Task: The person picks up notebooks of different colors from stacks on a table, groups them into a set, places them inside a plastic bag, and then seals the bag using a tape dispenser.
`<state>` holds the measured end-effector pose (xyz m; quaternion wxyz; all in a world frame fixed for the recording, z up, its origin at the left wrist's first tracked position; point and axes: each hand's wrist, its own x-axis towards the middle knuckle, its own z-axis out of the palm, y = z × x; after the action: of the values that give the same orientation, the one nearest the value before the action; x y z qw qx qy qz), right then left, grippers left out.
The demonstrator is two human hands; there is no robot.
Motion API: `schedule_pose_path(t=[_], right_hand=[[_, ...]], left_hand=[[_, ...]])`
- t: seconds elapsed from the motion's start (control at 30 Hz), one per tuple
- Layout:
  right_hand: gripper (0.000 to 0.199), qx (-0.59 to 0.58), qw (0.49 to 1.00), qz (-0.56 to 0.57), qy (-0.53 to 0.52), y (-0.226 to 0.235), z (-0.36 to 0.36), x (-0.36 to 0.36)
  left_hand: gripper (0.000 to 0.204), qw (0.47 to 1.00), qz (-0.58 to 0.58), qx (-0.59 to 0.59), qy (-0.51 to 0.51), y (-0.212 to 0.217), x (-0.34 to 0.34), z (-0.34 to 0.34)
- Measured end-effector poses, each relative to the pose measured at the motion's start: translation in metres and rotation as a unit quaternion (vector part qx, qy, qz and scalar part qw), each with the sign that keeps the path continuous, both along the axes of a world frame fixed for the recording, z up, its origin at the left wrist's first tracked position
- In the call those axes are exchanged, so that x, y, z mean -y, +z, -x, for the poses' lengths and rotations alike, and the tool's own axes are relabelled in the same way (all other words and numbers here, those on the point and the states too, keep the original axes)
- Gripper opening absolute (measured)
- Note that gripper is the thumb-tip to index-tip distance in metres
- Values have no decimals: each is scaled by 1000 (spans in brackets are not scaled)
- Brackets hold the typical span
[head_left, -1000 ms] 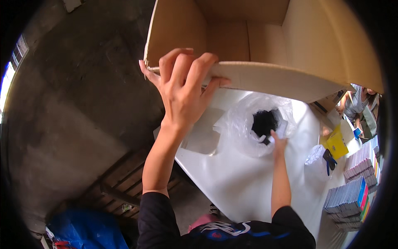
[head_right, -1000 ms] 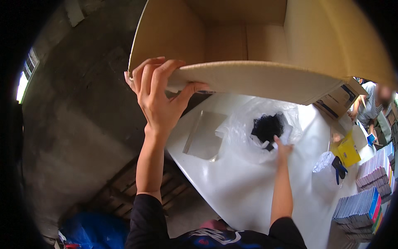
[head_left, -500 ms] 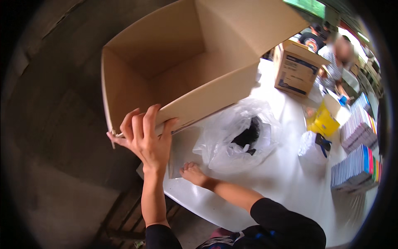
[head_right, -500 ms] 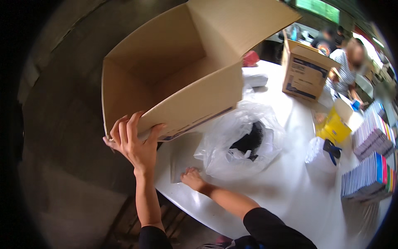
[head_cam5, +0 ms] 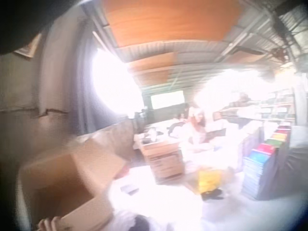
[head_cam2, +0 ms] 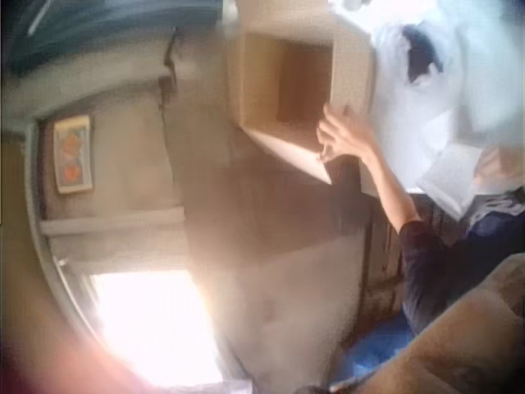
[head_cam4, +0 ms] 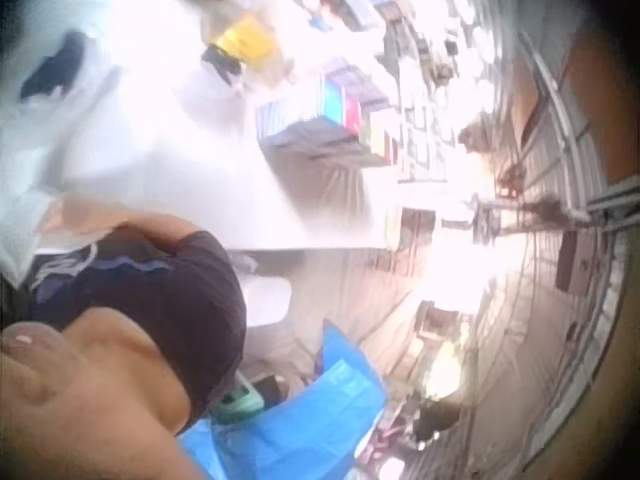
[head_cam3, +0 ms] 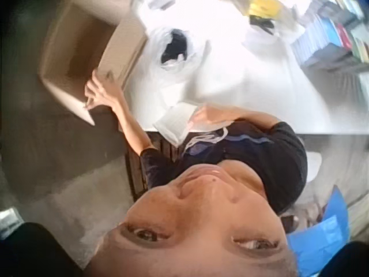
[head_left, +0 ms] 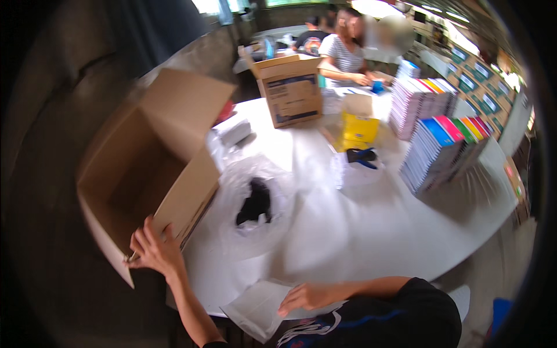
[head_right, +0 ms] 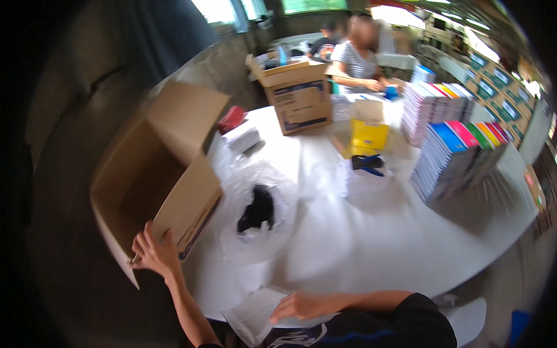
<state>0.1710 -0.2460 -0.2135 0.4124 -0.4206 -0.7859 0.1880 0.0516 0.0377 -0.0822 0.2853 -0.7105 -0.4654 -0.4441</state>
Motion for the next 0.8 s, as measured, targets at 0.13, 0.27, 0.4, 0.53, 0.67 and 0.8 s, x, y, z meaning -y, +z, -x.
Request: schedule_pose_path(t=[0.13,0.27,0.4,0.53,0.67,0.8], right_hand=[[28,-169,943,140,-250,54,-57,97],[27,-223,867,75,-439,85,-85,223],[29,-220,751,-11,-623,90,-89,362],[31,-246,628,-107,-730,95,-109,480],[34,-168,561,-103,-804,88,-162,554],[27,-153,573,-103,-799,85,-220,557]], left_hand=[[58,995,64,-15,72,-11,35,-5],[62,987,123,-13,107,-28,67,0],[59,999,52,10,1,-84,52,-15],[49,987,-64,-86,122,-36,150,-60],[56,983,-151,-92,48,-3,240,-123],[85,832,196,-50,-516,-65,364,-282]])
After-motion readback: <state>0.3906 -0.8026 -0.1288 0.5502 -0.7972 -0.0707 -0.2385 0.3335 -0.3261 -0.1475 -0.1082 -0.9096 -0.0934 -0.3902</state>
